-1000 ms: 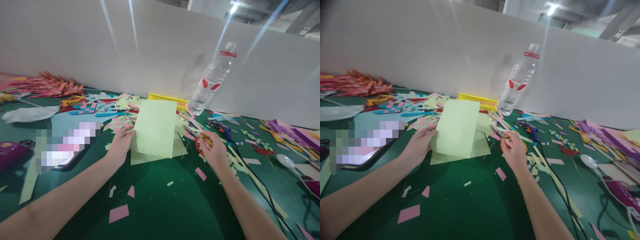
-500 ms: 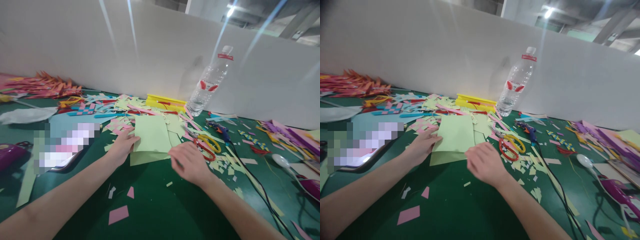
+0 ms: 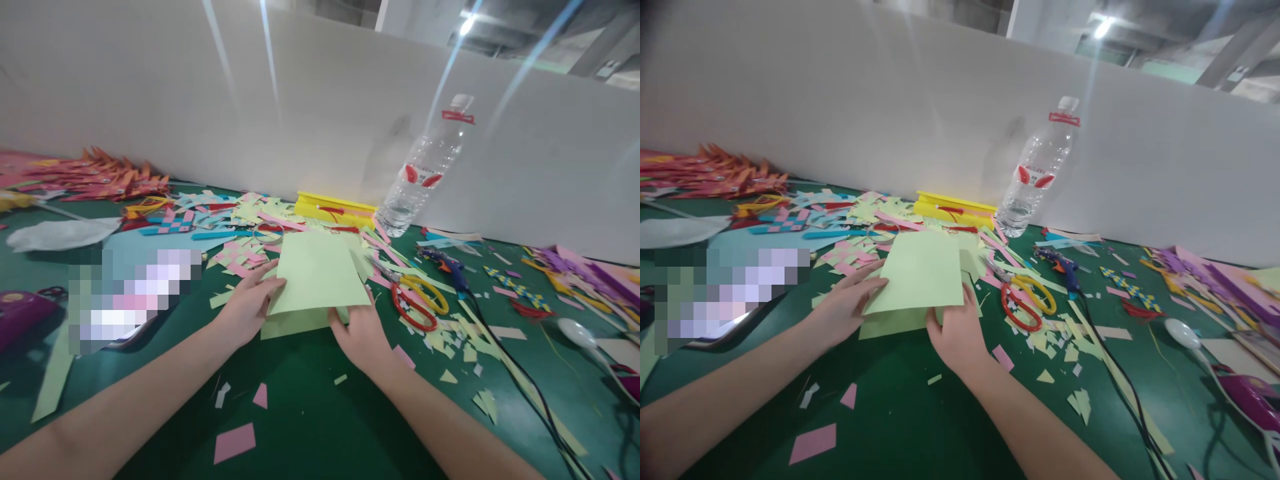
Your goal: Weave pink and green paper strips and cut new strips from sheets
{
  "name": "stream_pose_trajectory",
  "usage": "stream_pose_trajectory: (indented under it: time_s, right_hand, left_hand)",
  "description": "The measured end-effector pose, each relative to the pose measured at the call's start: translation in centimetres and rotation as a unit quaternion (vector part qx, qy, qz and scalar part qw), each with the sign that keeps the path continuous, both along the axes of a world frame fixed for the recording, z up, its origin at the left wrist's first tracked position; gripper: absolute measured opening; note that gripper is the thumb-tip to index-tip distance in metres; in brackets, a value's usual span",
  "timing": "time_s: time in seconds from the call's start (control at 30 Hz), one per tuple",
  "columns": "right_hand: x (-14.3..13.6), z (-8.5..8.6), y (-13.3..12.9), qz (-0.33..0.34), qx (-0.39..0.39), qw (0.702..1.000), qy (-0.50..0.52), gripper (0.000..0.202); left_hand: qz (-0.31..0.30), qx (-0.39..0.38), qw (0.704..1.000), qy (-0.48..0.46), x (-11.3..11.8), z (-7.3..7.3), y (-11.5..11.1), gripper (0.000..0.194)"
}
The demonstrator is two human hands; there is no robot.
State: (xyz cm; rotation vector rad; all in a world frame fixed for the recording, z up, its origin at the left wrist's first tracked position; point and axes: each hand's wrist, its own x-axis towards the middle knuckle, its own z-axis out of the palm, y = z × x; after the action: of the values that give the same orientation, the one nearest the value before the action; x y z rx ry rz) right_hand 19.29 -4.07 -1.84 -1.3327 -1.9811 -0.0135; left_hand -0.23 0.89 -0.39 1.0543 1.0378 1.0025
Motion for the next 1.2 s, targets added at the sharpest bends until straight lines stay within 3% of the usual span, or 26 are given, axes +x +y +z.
stream_pose_trajectory:
  time_s: [0.07, 0.13, 0.27, 0.47, 0.6, 0.73, 0.87, 1.0, 1.2]
  right_hand:
    - [0.6, -0.2, 0.3, -0.030, -0.012, 0.998, 0.052, 0.042]
    - [1.2, -0.4, 0.5, -0.049, -0.044, 0.991, 0.115, 0.048]
    - [1.8, -0.2, 0.9, -0.046, -0.131, 0.957, 0.255, 0.047]
    - [2.1, 0.2, 0.8, -0.048, -0.146, 0.911, 0.383, 0.041]
    - [2.2, -0.8, 0.7, -0.018, -0.156, 0.902, 0.402, 0.051]
    - [2.1, -1.6, 0.8, 0.010, -0.147, 0.902, 0.407, 0.065]
    - [1.7, -0.7, 0.1, 0.007, -0.109, 0.913, 0.392, 0.058]
    - [1.2, 0.0, -0.6, 0.003, -0.086, 0.934, 0.346, 0.052]
    - [1.0, 0.1, -0.5, -0.018, -0.186, 0.871, 0.454, 0.063]
  left_hand:
    - [0.005, -0.016, 1.000, -0.002, 0.1, 0.2, -0.3, 0.050]
    - [0.051, -0.055, 0.997, 0.026, 0.3, 0.5, -0.7, 0.051]
    - [0.069, -0.039, 0.995, 0.063, 0.6, 1.1, -1.1, 0.051]
    - [0.069, -0.059, 0.992, 0.087, 0.4, 1.5, -1.1, 0.053]
    - [0.034, -0.031, 0.993, 0.107, 0.3, 1.3, -1.1, 0.055]
    - [-0.013, -0.028, 0.992, 0.122, 0.3, 0.9, -1.3, 0.044]
    - [-0.043, -0.069, 0.991, 0.107, 0.4, 0.3, -1.3, 0.038]
    - [-0.021, -0.053, 0.988, 0.142, 0.4, 0.0, -1.1, 0.034]
    - [0.004, -0.103, 0.988, 0.113, 0.8, 1.0, -1.2, 0.036]
